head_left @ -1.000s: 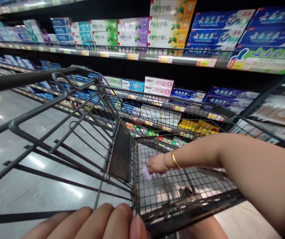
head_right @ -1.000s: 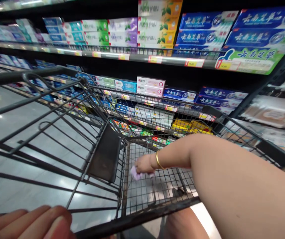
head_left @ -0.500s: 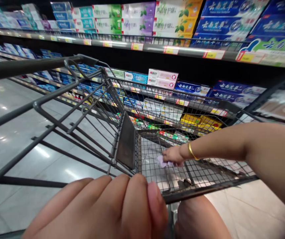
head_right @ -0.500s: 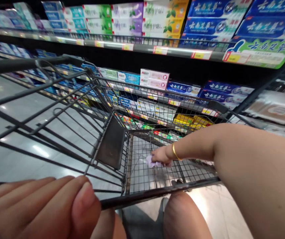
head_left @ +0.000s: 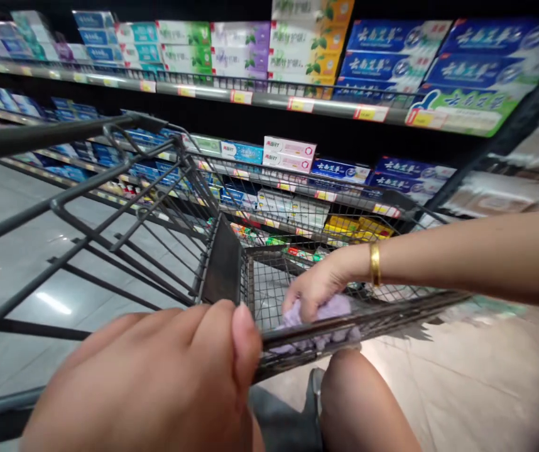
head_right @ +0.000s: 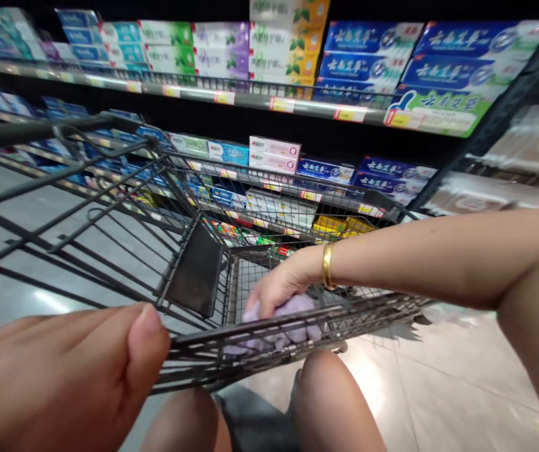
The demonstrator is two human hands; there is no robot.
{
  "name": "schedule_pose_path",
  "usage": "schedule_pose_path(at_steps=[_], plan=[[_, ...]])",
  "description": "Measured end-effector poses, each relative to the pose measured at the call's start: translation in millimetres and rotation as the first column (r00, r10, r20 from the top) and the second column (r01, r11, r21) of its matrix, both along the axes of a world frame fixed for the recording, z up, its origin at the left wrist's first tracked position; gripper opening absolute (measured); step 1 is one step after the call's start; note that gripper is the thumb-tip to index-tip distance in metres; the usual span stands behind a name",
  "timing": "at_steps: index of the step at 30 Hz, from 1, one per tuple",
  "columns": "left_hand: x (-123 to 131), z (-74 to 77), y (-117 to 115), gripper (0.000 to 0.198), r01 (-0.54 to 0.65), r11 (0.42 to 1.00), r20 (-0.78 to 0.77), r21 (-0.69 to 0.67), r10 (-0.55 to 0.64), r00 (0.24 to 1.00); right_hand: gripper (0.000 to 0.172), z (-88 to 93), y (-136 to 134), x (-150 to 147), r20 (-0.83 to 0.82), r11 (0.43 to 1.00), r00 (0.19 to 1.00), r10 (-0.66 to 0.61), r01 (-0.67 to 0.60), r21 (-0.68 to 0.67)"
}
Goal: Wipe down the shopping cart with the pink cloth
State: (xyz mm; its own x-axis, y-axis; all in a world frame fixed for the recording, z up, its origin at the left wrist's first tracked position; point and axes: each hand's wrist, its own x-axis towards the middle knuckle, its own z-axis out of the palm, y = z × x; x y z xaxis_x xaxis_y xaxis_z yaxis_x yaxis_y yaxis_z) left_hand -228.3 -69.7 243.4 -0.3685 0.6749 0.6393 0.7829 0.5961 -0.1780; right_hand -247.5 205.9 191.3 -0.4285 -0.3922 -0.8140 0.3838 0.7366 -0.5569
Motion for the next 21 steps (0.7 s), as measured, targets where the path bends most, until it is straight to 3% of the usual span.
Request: schedule_pose_path(at_steps=[3, 4, 6, 8, 9, 11, 12, 14, 17, 19, 21], plan=[[3, 0.7, 1, 0.042, -0.092, 0.992, -0.089, -0.082, 0.084, 0.992, 0.024, 57.1, -13, 17, -0.161, 0.951, 0.971, -0.177, 0.126, -0.284], [5, 0.9, 2, 0.042, -0.131, 0.988, -0.124, -0.083, 0.121, 0.985, 0.025, 71.9, -10, 23, -0.209, 0.94, 0.957, -0.2, 0.127, -0.316], [9, 1.5, 4, 0.042, -0.205, 0.977, -0.168, -0.063, 0.192, 0.967, 0.021, 90.4, 7, 37, -0.278, 0.969, 0.941, -0.192, 0.137, -0.207], [11, 2.5, 5, 0.044, -0.26, 0.965, -0.203, -0.028, 0.249, 0.947, 0.019, 95.0, 30, 53, -0.224, 0.985, 0.964, -0.14, 0.158, 0.065], [12, 3.3, 6, 0.045, -0.27, 0.963, -0.227, -0.024, 0.258, 0.939, 0.02, 93.9, 41, 61, -0.16, 0.965, 0.977, -0.138, 0.169, 0.199], [11, 5.9, 5, 0.048, -0.277, 0.959, -0.245, -0.063, 0.255, 0.935, 0.025, 89.9, 55, 77, -0.077, 0.927, 0.983, -0.165, 0.182, 0.329], [11, 8.0, 5, 0.049, -0.281, 0.956, -0.241, -0.086, 0.254, 0.937, 0.026, 88.8, 58, 84, -0.111, 0.929, 0.977, -0.18, 0.206, 0.308], [13, 14.5, 9, 0.049, -0.282, 0.952, -0.228, -0.12, 0.25, 0.941, 0.026, 90.7, 56, 95, -0.305, 0.958, 0.927, -0.22, 0.264, 0.109], [27, 28.8, 29, 0.047, -0.232, 0.969, -0.175, -0.081, 0.215, 0.961, 0.023, 100.2, 48, 103, -0.575, 0.939, 0.743, -0.342, 0.252, -0.234], [41, 38.1, 54, 0.05, -0.13, 0.987, -0.044, -0.091, 0.127, 0.991, 0.017, 106.2, 50, 107, -0.599, 0.948, 0.735, -0.318, 0.24, -0.21], [55, 43.6, 84, 0.051, -0.076, 0.993, 0.088, -0.086, 0.084, 0.993, 0.013, 110.1, 60, 112, -0.552, 0.965, 0.809, -0.204, 0.262, 0.028]])
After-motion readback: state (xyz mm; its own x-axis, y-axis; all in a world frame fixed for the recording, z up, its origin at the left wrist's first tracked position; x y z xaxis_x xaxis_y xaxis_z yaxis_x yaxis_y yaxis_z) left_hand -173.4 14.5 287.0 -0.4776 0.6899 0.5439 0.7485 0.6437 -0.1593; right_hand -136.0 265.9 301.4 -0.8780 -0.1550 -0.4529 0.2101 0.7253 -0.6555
